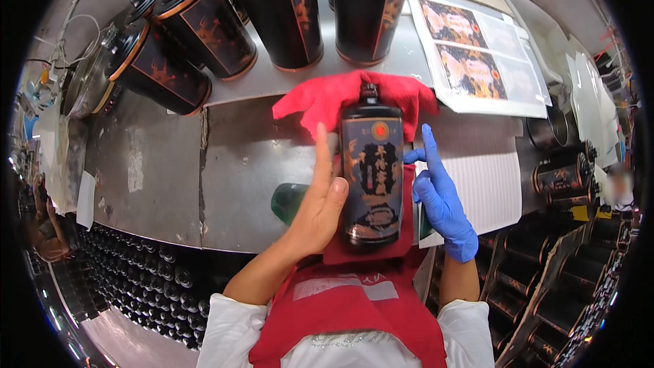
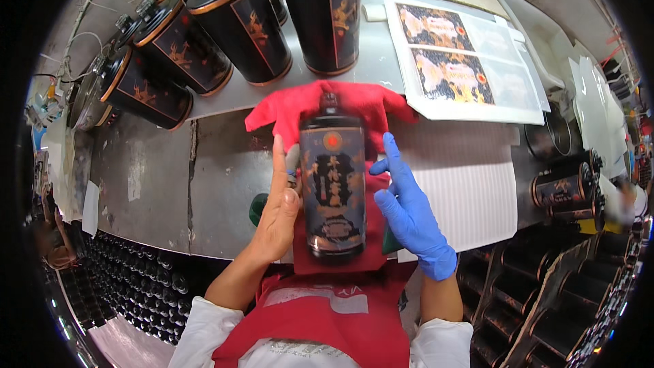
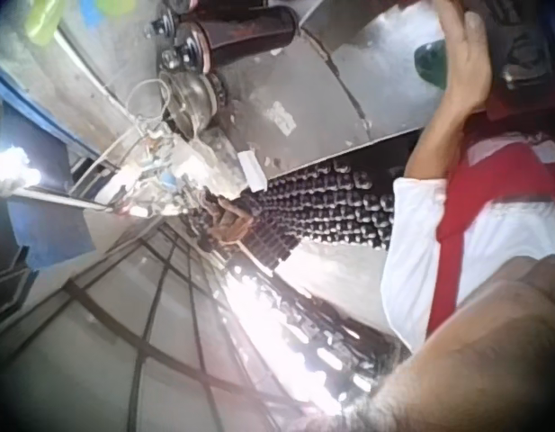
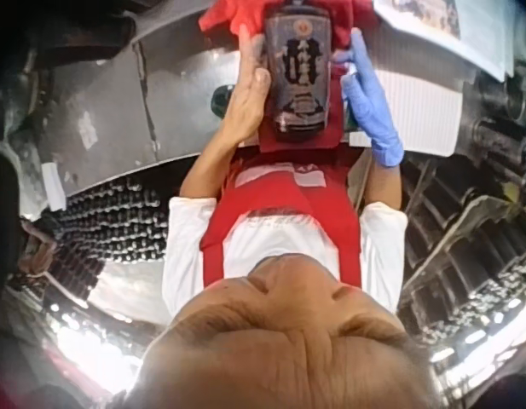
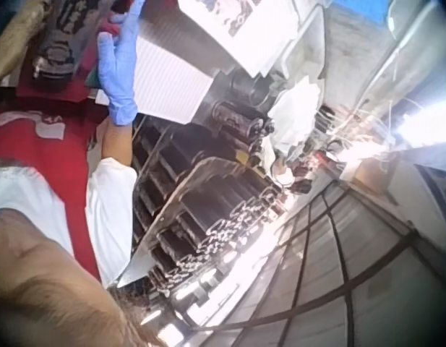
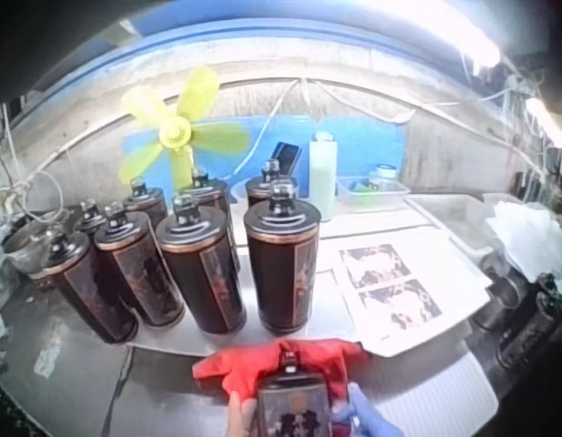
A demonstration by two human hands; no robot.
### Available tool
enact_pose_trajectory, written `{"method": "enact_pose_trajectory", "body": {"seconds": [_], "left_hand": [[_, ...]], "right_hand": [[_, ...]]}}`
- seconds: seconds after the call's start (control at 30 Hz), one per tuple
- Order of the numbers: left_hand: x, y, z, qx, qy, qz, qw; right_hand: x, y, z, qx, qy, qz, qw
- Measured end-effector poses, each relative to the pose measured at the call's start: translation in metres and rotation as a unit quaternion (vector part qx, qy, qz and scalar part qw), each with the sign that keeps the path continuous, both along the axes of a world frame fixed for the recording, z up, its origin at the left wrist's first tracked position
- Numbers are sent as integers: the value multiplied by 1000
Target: The person applies printed labels and gold foil strips to black cylindrical containers. They smooth each label with a green tool, then place a gold strip around the top and bottom edges, pressing it into place.
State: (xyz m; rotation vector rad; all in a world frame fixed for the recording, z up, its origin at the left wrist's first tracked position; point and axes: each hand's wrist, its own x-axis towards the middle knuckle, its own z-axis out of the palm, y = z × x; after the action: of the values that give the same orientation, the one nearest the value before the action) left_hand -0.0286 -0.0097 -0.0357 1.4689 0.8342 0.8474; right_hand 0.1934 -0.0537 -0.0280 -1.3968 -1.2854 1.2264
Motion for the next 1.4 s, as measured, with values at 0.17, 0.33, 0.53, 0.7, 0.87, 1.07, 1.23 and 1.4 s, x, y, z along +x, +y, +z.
{"method": "enact_pose_trajectory", "body": {"seconds": [0.17,0.33,0.53,0.7,0.87,1.07,1.23,1.4], "left_hand": [[-4,-3,-10,120,67,-39,990],[0,-4,-21,107,40,-68,991],[1,3,-12,122,8,-33,992],[11,6,-12,68,-38,-50,996],[5,10,-14,139,5,-42,989],[6,14,-13,162,27,-48,985],[4,14,-1,119,18,-53,991],[4,21,0,132,51,-60,988]], "right_hand": [[-12,-26,14,-3,-113,43,993],[-9,-24,-1,7,-65,88,994],[1,-25,15,-3,-84,55,995],[-18,-18,-9,121,-169,67,976],[-20,-17,-9,34,-97,83,991],[-18,-13,-10,39,-82,93,992],[-1,-10,17,-63,-86,136,985],[-15,9,35,-14,-198,74,977]]}}
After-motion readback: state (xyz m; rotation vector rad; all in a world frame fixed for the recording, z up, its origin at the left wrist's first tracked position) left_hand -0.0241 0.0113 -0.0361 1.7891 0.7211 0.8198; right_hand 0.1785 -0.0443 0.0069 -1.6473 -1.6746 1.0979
